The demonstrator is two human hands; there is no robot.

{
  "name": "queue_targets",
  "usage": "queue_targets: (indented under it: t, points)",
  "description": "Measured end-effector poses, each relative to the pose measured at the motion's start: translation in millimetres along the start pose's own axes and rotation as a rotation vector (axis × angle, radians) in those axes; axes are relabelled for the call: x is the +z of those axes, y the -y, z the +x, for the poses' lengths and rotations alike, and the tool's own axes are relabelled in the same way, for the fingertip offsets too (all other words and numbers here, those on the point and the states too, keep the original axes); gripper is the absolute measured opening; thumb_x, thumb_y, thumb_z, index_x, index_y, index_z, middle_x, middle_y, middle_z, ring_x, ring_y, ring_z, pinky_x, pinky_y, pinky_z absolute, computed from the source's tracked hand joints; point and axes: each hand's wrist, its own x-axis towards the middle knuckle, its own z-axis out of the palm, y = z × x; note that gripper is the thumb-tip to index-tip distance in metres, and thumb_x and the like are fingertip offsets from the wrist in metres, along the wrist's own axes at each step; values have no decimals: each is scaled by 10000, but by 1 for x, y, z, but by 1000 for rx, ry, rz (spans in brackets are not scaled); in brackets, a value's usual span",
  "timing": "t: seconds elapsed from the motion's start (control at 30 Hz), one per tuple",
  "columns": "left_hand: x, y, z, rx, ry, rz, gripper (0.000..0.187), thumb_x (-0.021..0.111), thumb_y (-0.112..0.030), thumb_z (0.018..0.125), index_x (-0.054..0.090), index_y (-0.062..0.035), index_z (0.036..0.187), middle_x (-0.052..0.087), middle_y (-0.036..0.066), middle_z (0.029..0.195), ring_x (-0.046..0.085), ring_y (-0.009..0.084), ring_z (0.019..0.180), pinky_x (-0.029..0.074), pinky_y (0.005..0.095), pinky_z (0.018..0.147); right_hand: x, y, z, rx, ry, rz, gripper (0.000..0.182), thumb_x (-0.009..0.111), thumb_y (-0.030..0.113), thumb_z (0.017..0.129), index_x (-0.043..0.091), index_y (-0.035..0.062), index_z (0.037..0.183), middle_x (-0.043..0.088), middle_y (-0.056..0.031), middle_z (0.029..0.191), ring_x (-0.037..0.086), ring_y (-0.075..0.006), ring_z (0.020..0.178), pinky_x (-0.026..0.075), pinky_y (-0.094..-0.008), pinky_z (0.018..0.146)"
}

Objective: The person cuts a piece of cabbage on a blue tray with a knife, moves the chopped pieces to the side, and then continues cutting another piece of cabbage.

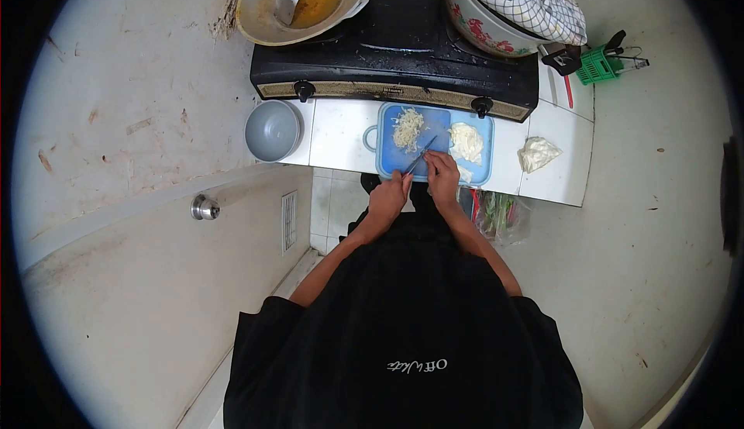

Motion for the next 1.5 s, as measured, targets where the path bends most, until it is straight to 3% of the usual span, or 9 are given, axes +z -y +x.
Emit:
queue_targets:
  t: [0.17, 0.23, 0.37, 0.43, 1.07, 1.33, 1.5]
  points:
    - [-1, -1, 1, -17, -65, 51, 455, 483, -447, 1104, 591, -28, 962, 685, 236, 665, 702, 460, 620, 562, 562, 521, -2, 3, -3, 14, -8, -6, 163, 733, -34, 854, 780, 28, 997, 759, -122, 1029, 717, -325, 960, 561, -422, 869]
    - [-2, 1, 2, -83, 1, -32, 468, 452, -448, 1112, 599, -11, 1033, 684, 281, 701, 696, 504, 682, 545, 621, 586, -3, 3, -2, 8, -15, 6, 165, 733, -34, 856, 781, 27, 1002, 760, -124, 1029, 719, -324, 956, 564, -423, 870]
    - [-8, 1, -2, -66, 16, -62, 472, 451, -447, 1113, 604, -5, 1052, 681, 304, 724, 686, 523, 701, 537, 633, 607, -1, 4, -2, 13, -23, 9, 168, 730, -33, 856, 781, 27, 1004, 761, -123, 1032, 719, -324, 954, 565, -424, 873]
    - [-10, -1, -5, -18, 9, -81, 474, 481, -432, 1107, 601, 5, 967, 684, 290, 711, 689, 512, 675, 550, 614, 587, -4, 5, -2, 20, -22, -1, 162, 731, -29, 858, 779, 26, 1003, 760, -119, 1030, 719, -324, 951, 567, -419, 866]
    - [0, -6, -7, -23, 32, -111, 468, 460, -410, 1117, 598, 21, 999, 672, 311, 706, 684, 522, 684, 545, 621, 601, -6, 7, 0, -8, -16, -13, 145, 738, -43, 852, 777, 19, 978, 761, -119, 1010, 728, -311, 929, 580, -403, 839]
    - [0, -6, 2, -29, 9, 44, 474, 474, -468, 1101, 598, -32, 964, 696, 237, 690, 711, 463, 646, 569, 570, 544, -4, 7, -1, 0, -18, -11, 156, 735, -47, 850, 773, 22, 985, 756, -111, 1031, 716, -314, 931, 576, -407, 833]
    - [-1, -3, 2, -28, -23, 50, 458, 469, -458, 1105, 606, -34, 1001, 695, 251, 698, 707, 468, 649, 560, 577, 557, -3, 1, -6, -18, -6, -20, 170, 742, -12, 861, 779, 44, 1018, 753, -85, 1077, 693, -304, 977, 541, -414, 884]
